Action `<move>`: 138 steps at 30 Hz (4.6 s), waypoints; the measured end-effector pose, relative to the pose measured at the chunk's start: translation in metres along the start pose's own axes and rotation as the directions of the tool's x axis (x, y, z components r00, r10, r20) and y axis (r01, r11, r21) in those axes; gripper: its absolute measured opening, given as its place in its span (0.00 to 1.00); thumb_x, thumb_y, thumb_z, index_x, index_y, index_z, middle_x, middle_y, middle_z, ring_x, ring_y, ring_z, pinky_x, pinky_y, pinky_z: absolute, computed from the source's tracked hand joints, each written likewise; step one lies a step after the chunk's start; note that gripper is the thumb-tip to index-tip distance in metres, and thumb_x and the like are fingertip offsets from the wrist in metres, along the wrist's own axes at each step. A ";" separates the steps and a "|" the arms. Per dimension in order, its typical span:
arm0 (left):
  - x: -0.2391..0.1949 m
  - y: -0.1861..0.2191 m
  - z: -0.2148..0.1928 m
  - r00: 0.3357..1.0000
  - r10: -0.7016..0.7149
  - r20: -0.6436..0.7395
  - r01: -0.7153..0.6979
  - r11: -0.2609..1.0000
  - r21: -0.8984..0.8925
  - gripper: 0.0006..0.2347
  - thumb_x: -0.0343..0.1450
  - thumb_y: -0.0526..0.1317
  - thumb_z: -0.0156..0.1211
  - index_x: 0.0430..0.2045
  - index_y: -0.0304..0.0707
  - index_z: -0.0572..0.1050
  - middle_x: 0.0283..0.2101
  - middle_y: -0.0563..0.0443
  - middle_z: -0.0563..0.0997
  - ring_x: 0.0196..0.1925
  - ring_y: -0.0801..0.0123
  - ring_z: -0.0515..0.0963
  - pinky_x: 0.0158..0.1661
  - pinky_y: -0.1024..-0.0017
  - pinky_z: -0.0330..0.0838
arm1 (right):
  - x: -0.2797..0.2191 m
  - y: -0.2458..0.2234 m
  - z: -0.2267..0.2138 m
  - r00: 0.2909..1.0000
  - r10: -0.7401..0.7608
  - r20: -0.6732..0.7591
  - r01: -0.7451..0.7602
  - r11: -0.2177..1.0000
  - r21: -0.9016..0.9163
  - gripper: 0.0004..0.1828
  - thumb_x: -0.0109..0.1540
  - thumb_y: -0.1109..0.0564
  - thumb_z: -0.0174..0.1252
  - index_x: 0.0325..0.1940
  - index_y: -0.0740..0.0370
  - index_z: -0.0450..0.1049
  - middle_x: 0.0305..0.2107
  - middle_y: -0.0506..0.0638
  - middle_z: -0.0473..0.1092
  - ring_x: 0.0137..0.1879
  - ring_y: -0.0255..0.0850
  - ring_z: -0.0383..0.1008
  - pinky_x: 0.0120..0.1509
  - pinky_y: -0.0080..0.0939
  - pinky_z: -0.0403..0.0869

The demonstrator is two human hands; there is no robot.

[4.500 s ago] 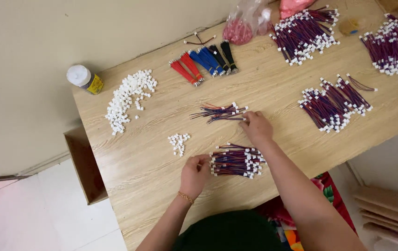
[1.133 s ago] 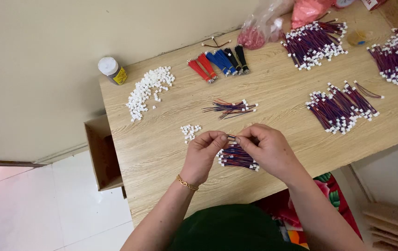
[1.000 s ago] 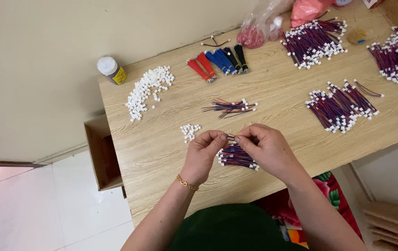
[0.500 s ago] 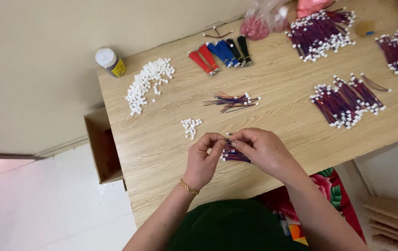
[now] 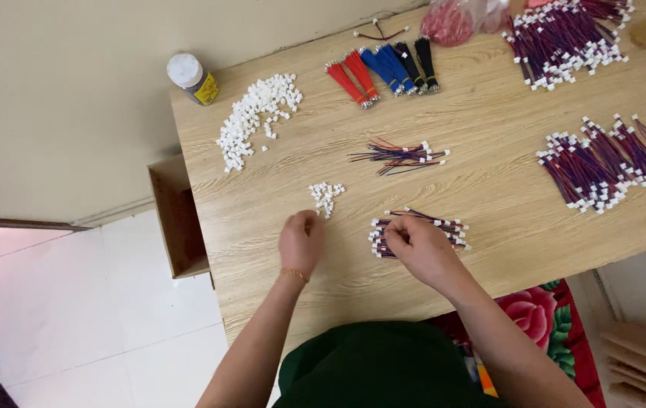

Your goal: Assembling small wire cables by attaching plastic connectors to the ends

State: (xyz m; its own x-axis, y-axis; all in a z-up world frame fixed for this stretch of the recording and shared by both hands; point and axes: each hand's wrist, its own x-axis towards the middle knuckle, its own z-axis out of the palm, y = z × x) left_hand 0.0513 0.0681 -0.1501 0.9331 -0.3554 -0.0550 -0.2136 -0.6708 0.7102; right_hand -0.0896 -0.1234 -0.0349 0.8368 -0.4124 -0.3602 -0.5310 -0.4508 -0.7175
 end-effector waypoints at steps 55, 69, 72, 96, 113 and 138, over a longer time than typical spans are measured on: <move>-0.038 0.150 -0.053 0.857 0.194 0.478 0.399 0.338 -0.852 0.08 0.71 0.32 0.56 0.40 0.25 0.74 0.33 0.41 0.80 0.34 0.64 0.84 0.35 0.72 0.82 | -0.049 -0.089 -0.074 0.987 -0.018 -0.162 0.029 0.998 0.061 0.06 0.53 0.55 0.63 0.29 0.59 0.79 0.19 0.54 0.73 0.29 0.43 0.74 0.34 0.40 0.72; -0.036 0.147 -0.044 0.884 0.192 0.425 0.294 0.479 -0.827 0.06 0.70 0.31 0.57 0.38 0.28 0.76 0.32 0.44 0.81 0.33 0.70 0.82 0.35 0.75 0.81 | -0.041 -0.077 -0.073 0.992 -0.071 -0.103 0.081 0.992 0.098 0.07 0.56 0.55 0.61 0.30 0.62 0.77 0.21 0.57 0.72 0.33 0.45 0.73 0.39 0.43 0.73; -0.036 0.146 -0.041 0.880 0.188 0.436 0.306 0.478 -0.823 0.06 0.71 0.31 0.56 0.38 0.28 0.76 0.31 0.45 0.80 0.32 0.71 0.82 0.35 0.76 0.80 | -0.039 -0.080 -0.073 0.991 -0.094 -0.098 0.098 0.994 0.037 0.07 0.56 0.54 0.61 0.30 0.61 0.77 0.22 0.56 0.72 0.33 0.49 0.75 0.39 0.44 0.73; -0.028 0.159 -0.046 0.849 0.079 0.522 0.497 0.213 -0.841 0.06 0.72 0.32 0.55 0.39 0.27 0.74 0.30 0.45 0.78 0.31 0.67 0.81 0.33 0.72 0.82 | -0.044 -0.085 -0.080 0.900 -0.403 -0.165 0.425 0.895 0.133 0.03 0.57 0.60 0.61 0.31 0.61 0.77 0.27 0.56 0.72 0.38 0.49 0.74 0.45 0.45 0.72; -0.035 0.155 -0.045 0.845 0.118 0.521 0.495 0.196 -0.847 0.07 0.71 0.32 0.55 0.40 0.28 0.74 0.32 0.43 0.80 0.33 0.66 0.83 0.35 0.74 0.82 | -0.038 -0.074 -0.069 0.885 -0.383 -0.265 0.386 0.921 -0.044 0.05 0.55 0.60 0.61 0.26 0.60 0.72 0.24 0.54 0.70 0.35 0.50 0.73 0.39 0.44 0.71; -0.037 0.137 -0.018 0.868 0.041 0.496 0.447 0.373 -0.813 0.07 0.72 0.30 0.53 0.41 0.25 0.74 0.31 0.43 0.79 0.31 0.65 0.83 0.34 0.70 0.82 | -0.021 -0.035 -0.041 0.796 -0.508 -0.329 0.434 0.858 -0.275 0.04 0.59 0.54 0.59 0.30 0.52 0.72 0.31 0.44 0.70 0.40 0.43 0.75 0.42 0.40 0.73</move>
State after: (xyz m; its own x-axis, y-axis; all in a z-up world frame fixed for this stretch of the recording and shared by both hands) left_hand -0.0076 0.0010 -0.0383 0.6575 -0.6584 -0.3664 0.5724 0.1201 0.8111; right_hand -0.0937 -0.1312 0.0223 0.8919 -0.3596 0.2742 -0.1289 -0.7834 -0.6081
